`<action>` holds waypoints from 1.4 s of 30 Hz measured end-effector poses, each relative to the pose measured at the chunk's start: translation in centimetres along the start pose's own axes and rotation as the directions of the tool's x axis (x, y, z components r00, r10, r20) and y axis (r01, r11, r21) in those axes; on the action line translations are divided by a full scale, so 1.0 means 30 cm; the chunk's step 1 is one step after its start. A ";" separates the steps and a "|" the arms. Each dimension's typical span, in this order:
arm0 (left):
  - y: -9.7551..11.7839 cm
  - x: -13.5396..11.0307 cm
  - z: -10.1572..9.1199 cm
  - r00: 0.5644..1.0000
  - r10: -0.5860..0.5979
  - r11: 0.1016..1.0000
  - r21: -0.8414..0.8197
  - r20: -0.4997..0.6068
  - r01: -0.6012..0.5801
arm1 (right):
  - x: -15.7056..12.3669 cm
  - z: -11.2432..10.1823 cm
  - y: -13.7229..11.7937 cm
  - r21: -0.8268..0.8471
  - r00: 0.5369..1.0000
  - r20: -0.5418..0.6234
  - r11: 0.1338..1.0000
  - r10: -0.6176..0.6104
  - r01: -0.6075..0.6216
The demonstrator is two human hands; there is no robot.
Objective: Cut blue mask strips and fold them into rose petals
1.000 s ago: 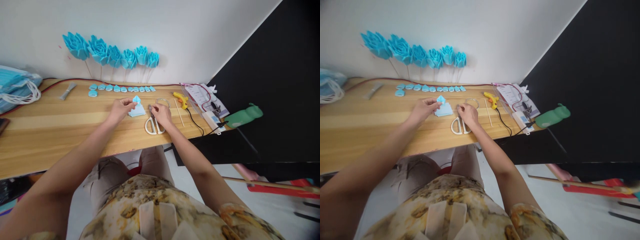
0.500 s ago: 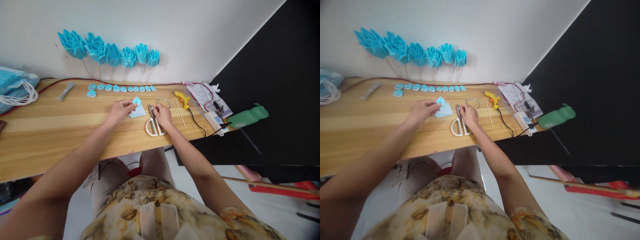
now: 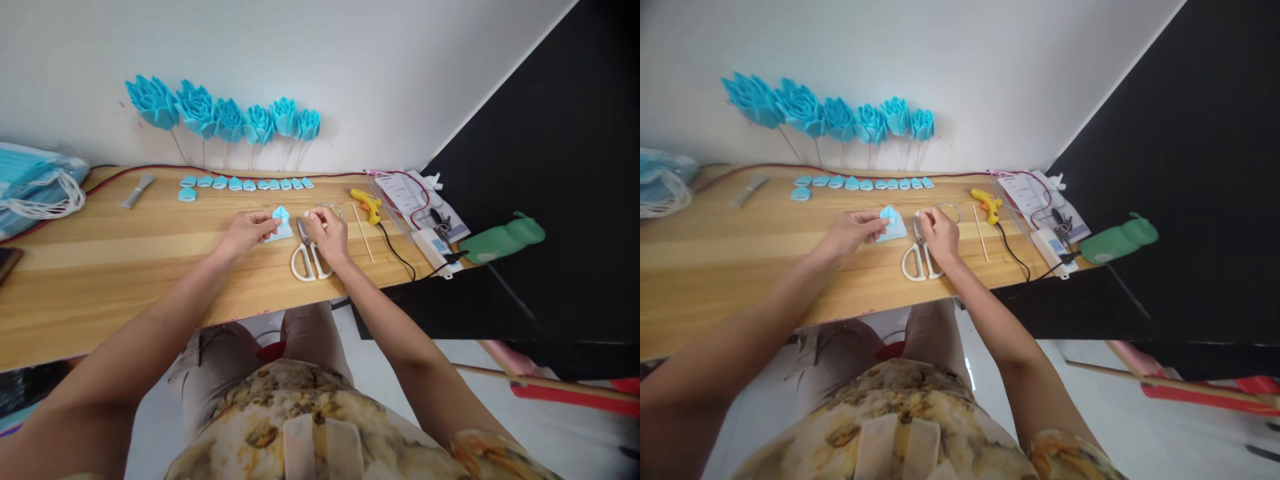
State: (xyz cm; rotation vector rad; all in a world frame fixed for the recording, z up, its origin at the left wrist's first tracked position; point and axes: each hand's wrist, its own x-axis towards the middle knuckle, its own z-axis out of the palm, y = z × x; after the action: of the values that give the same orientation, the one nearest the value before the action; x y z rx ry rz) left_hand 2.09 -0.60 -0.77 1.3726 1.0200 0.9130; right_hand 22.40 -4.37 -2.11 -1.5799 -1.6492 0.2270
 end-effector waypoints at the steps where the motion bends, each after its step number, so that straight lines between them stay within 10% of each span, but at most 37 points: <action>1: 0.002 -0.003 0.001 1.000 0.003 1.000 -0.008 0.019 -0.003 | -0.003 -0.008 -0.015 0.037 0.998 -0.020 0.997 -0.067 0.068; 10: 0.045 -0.032 0.014 0.994 -0.010 0.999 -0.048 0.111 0.016 | 0.025 -0.040 -0.078 -0.039 0.905 -0.075 0.908 -0.419 0.417; 21: 0.043 -0.034 0.012 0.990 0.003 0.998 -0.055 0.138 0.005 | 0.038 -0.027 -0.032 -0.106 0.867 -0.017 0.863 -0.498 0.494; 33: 0.039 -0.033 0.010 0.988 0.002 0.998 -0.058 0.152 0.007 | 0.033 -0.015 -0.030 -0.239 0.714 -0.078 0.708 -0.696 0.664; 42: 0.010 -0.018 0.003 0.989 -0.024 0.988 -0.146 0.145 0.045 | 0.035 -0.026 -0.036 -0.214 0.726 0.023 0.706 -0.688 0.675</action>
State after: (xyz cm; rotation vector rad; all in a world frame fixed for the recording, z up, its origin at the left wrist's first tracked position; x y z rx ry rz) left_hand 2.03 -1.15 -0.47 1.2718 0.8476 0.8356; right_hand 22.24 -3.96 -0.48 -0.9845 -2.1436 -0.3989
